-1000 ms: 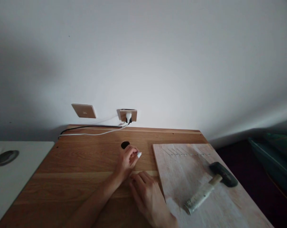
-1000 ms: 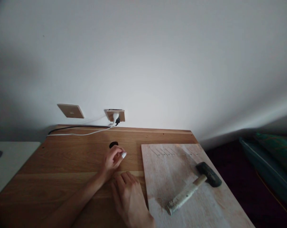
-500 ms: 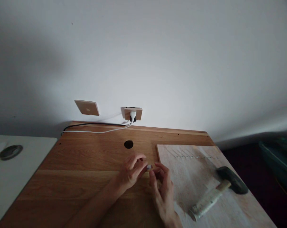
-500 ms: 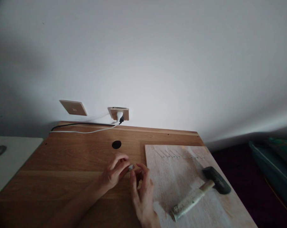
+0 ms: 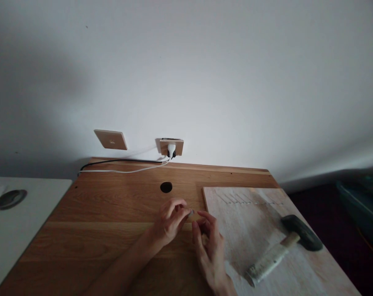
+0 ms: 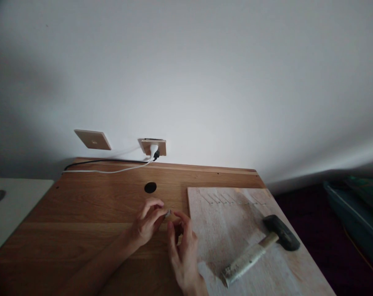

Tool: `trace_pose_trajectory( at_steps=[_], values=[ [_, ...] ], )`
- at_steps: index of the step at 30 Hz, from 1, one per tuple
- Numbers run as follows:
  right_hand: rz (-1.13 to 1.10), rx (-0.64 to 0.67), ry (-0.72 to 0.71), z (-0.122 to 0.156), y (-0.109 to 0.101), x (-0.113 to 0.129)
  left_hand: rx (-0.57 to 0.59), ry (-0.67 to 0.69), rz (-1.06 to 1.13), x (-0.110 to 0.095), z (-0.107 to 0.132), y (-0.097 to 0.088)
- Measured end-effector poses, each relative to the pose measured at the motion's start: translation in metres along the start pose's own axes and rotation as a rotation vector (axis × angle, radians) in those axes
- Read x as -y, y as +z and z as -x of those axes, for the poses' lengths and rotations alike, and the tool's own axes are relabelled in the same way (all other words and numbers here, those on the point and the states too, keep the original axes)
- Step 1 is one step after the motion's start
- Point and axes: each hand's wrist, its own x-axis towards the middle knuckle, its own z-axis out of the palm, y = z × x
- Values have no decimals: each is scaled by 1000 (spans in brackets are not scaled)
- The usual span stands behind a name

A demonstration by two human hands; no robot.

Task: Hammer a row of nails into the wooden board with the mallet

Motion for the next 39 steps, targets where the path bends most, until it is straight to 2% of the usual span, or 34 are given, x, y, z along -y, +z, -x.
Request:
trace_pose_trajectory(
  at_steps=[11,17,29,39],
  values=[
    [20,3,-33,-1,0,1,-27,5,-17,-5,-7,-3],
    [-9,15,0,0,0,-1,-11,16,-18,-6,-8,-3],
    [-29,31,13,0,1,-4,-94,56,-94,-6,-6,-3],
    [3,30,-13,0,0,-1,-98,61,-85,-4,-3,-2]
  ],
)
